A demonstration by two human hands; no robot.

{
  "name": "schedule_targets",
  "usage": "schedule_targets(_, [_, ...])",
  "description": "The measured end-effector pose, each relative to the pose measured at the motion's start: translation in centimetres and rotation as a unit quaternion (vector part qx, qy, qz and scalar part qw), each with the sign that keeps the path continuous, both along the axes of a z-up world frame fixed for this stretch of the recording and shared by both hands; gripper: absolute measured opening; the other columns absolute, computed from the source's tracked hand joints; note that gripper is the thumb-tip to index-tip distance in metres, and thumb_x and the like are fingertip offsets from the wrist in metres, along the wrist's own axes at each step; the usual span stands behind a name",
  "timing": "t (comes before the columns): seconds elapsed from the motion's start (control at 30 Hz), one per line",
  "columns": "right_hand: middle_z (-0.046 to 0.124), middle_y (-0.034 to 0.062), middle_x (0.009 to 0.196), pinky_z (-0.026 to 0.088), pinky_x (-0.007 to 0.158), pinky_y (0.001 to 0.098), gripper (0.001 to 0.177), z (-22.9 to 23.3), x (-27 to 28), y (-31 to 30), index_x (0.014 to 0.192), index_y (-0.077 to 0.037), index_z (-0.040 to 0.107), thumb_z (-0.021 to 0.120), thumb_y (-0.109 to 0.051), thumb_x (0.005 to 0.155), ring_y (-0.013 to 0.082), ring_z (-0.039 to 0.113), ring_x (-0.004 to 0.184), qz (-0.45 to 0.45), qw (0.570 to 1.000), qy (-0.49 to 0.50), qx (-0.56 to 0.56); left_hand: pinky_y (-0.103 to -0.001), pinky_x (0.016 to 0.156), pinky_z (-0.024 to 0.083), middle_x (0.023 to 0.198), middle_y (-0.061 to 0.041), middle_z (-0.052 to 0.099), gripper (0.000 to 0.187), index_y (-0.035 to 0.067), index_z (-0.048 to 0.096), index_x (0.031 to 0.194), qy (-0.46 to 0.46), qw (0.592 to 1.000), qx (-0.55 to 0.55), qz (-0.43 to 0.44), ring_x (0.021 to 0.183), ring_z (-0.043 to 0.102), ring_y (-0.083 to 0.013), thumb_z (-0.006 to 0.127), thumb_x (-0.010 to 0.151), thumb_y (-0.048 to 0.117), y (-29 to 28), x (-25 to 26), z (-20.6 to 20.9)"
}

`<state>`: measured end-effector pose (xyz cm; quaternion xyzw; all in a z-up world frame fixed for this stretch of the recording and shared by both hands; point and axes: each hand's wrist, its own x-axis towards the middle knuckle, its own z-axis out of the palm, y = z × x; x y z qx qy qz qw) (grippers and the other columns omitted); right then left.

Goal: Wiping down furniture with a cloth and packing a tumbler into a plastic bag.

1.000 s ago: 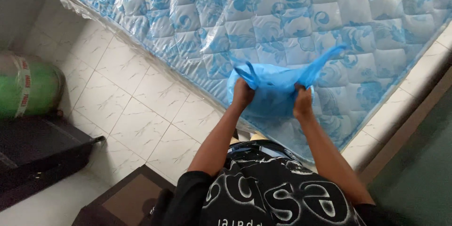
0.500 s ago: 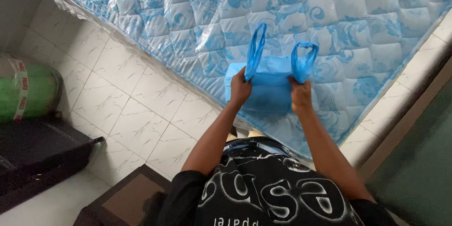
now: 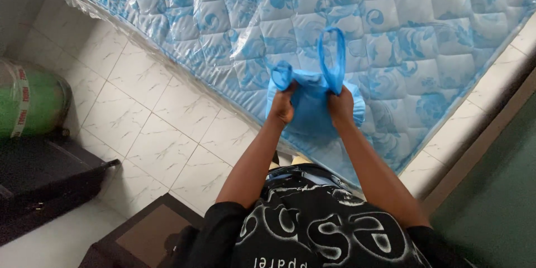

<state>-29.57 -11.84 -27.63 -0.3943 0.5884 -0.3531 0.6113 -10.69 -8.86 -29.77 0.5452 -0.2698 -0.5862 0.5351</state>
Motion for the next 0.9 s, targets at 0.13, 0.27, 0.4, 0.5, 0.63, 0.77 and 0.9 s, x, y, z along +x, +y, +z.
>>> schedule_targets(0.13, [0.068, 0.0009, 0.088, 0.049, 0.074, 0.034, 0.035, 6.4, 2.4, -1.3, 0.117, -0.007, 0.069, 0.063, -0.005, 0.083, 0.0154, 0.062, 0.081, 0.008, 0.98, 0.199, 0.009, -0.043, 0.1, 0.047, 0.102, -0.011, 0.067, 0.011, 0.004, 0.065, 0.105, 0.367, 0.926, -0.075, 0.047, 0.098, 0.063, -0.0265, 0.058, 0.107, 0.012, 0.1, 0.6, -1.6])
schedule_targets(0.27, [0.066, 0.0009, 0.092, 0.05, 0.074, 0.0317, 0.04, 3.6, 1.9, -0.5, 0.118, -0.009, 0.067, 0.062, 0.003, 0.08, 0.0153, 0.062, 0.085, 0.02, 0.995, 0.1, 0.022, -0.035, 0.07, 0.045, 0.085, -0.006, 0.061, 0.02, 0.004, 0.062, 0.096, 0.314, 0.945, -0.02, 0.086, 0.074, 0.055, -0.0166, 0.056, 0.113, 0.012, -1.0, -0.3, -1.7])
schedule_targets(0.4, [0.062, -0.0013, 0.099, 0.05, 0.079, 0.029, 0.04, 4.8, 2.8, 1.3, 0.115, -0.01, 0.063, 0.07, 0.004, 0.079, 0.0127, 0.058, 0.092, 0.051, 0.996, -0.011, -0.066, -0.036, 0.072, 0.048, 0.083, -0.003, 0.061, 0.023, 0.009, 0.064, 0.094, 0.058, 0.996, 0.005, 0.073, 0.075, 0.057, -0.0158, 0.051, 0.108, 0.022, -0.9, -0.8, 4.4])
schedule_targets(0.5, [0.067, -0.0032, 0.1, 0.05, 0.084, 0.0252, 0.024, 2.3, 2.5, 0.9, 0.111, -0.01, 0.069, 0.074, -0.007, 0.088, 0.0103, 0.06, 0.095, 0.022, 0.994, -0.083, -0.067, -0.04, 0.079, 0.054, 0.077, -0.003, 0.057, 0.021, 0.011, 0.062, 0.093, 0.139, 0.987, -0.051, 0.07, 0.071, 0.057, -0.017, 0.05, 0.104, 0.023, -1.0, -0.7, 3.5])
schedule_targets(0.63, [0.066, 0.0012, 0.096, 0.049, 0.082, 0.0325, 0.015, 0.6, 1.1, 0.0, 0.107, -0.008, 0.072, 0.069, -0.02, 0.1, 0.0157, 0.059, 0.092, -0.102, 0.98, -0.119, 0.119, -0.037, 0.071, 0.052, 0.062, 0.001, 0.044, 0.024, 0.011, 0.058, 0.091, 0.357, 0.929, -0.009, 0.098, 0.054, 0.045, -0.014, 0.055, 0.105, 0.03, -0.4, 0.4, 2.4])
schedule_targets(0.77, [0.071, 0.0066, 0.096, 0.054, 0.09, 0.0361, 0.02, 3.0, 0.7, 0.2, 0.103, -0.004, 0.071, 0.063, -0.021, 0.097, 0.0207, 0.066, 0.093, -0.117, 0.942, -0.263, 0.171, -0.033, 0.055, 0.041, 0.061, 0.003, 0.044, 0.019, 0.012, 0.054, 0.09, 0.293, 0.95, 0.055, 0.097, 0.05, 0.039, -0.0111, 0.058, 0.102, 0.026, -1.0, -0.1, 1.3])
schedule_targets(0.9, [0.074, 0.01, 0.095, 0.052, 0.093, 0.0337, 0.024, 6.6, 1.3, 1.5, 0.1, 0.002, 0.071, 0.059, -0.017, 0.092, 0.0219, 0.068, 0.093, -0.07, 0.936, -0.32, 0.129, -0.031, 0.047, 0.033, 0.061, 0.003, 0.044, 0.019, 0.011, 0.056, 0.089, 0.236, 0.96, 0.096, 0.116, 0.05, 0.038, -0.0104, 0.057, 0.102, 0.026, -2.0, -0.8, 2.2])
